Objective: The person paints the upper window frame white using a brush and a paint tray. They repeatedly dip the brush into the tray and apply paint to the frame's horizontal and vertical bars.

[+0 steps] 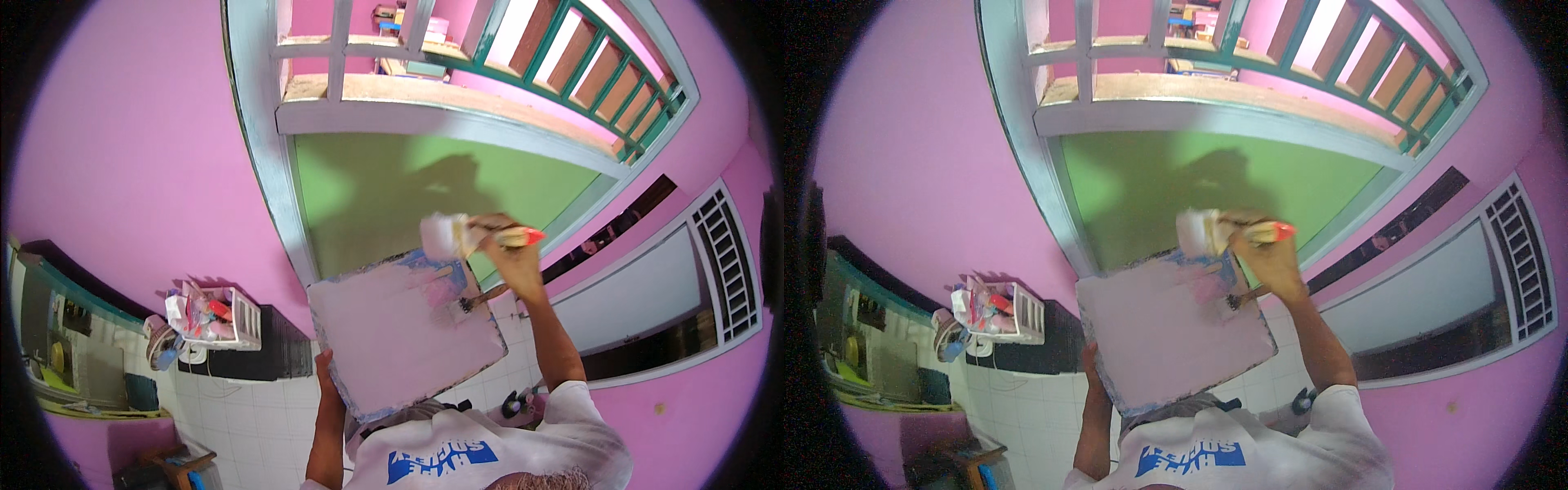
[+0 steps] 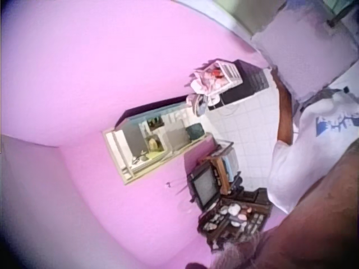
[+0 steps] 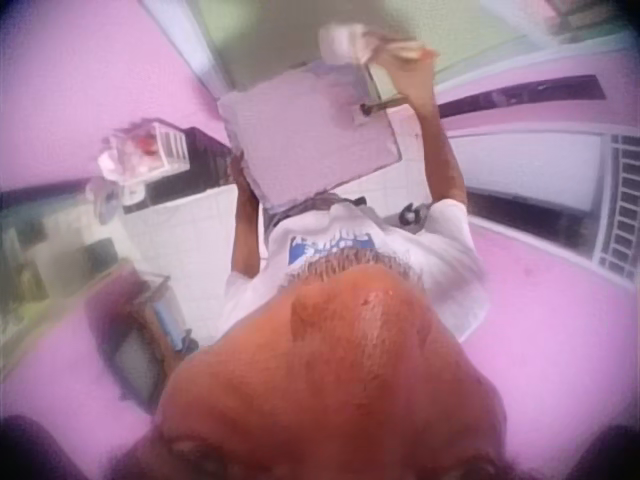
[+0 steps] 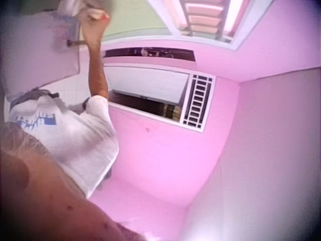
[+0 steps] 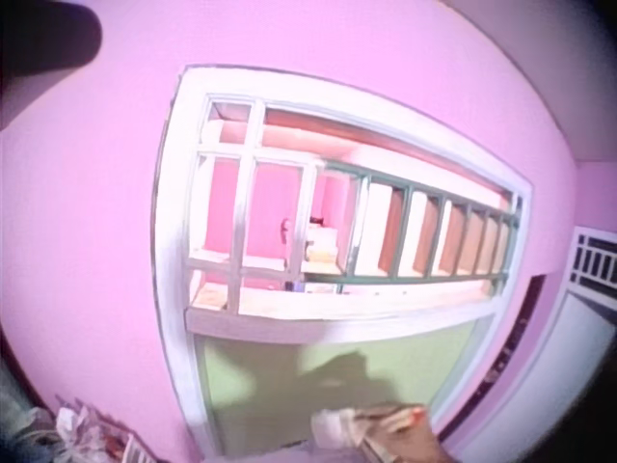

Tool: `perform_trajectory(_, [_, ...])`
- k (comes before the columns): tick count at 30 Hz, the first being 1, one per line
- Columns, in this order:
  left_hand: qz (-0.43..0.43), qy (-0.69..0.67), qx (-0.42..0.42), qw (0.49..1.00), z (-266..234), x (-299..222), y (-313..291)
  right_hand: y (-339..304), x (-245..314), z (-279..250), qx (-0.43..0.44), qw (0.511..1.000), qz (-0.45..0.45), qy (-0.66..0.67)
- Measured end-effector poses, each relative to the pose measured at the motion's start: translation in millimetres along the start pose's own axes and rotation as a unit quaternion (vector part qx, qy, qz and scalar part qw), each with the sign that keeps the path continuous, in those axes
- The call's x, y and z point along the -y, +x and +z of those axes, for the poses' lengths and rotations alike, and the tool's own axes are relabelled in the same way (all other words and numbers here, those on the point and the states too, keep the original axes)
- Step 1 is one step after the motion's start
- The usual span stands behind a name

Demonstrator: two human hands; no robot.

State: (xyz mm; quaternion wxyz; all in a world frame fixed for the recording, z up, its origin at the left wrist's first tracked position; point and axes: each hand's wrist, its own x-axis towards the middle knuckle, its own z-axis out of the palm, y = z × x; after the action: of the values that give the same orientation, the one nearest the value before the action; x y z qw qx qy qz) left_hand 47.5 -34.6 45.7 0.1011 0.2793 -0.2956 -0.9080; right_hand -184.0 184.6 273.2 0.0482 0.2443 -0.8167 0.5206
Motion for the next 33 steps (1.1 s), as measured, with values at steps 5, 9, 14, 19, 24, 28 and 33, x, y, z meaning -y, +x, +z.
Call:
perform_trajectory(5, [-0.011,-0.019,0.038,0.999,-17,10,7,52,90,-23,-0.25,0.94,-0.221,0.068])
perform_trajectory(9, [-0.009,-0.034,0.01,0.999,-23,16,11,97,126,-33,-0.28,0.902,-0.329,0.013])
perform_trajectory(14, [0.005,-0.026,0.008,1.0,-20,10,7,130,139,-46,-0.26,0.892,-0.369,-0.004])
perform_trajectory(19, [-0.002,-0.043,0.004,0.999,-21,9,6,132,139,-53,-0.276,0.886,-0.366,-0.067])
perform_trajectory(24, [0.001,-0.025,0.02,0.999,-16,-1,2,126,144,-48,-0.29,0.846,-0.436,-0.106])
perform_trajectory(28, [0.008,-0.039,0.02,0.999,-28,14,19,132,144,-48,-0.263,0.81,-0.485,-0.198])
perform_trajectory(33, [0.01,-0.047,0.017,0.999,-41,26,29,123,140,-31,-0.223,0.83,-0.461,-0.22])
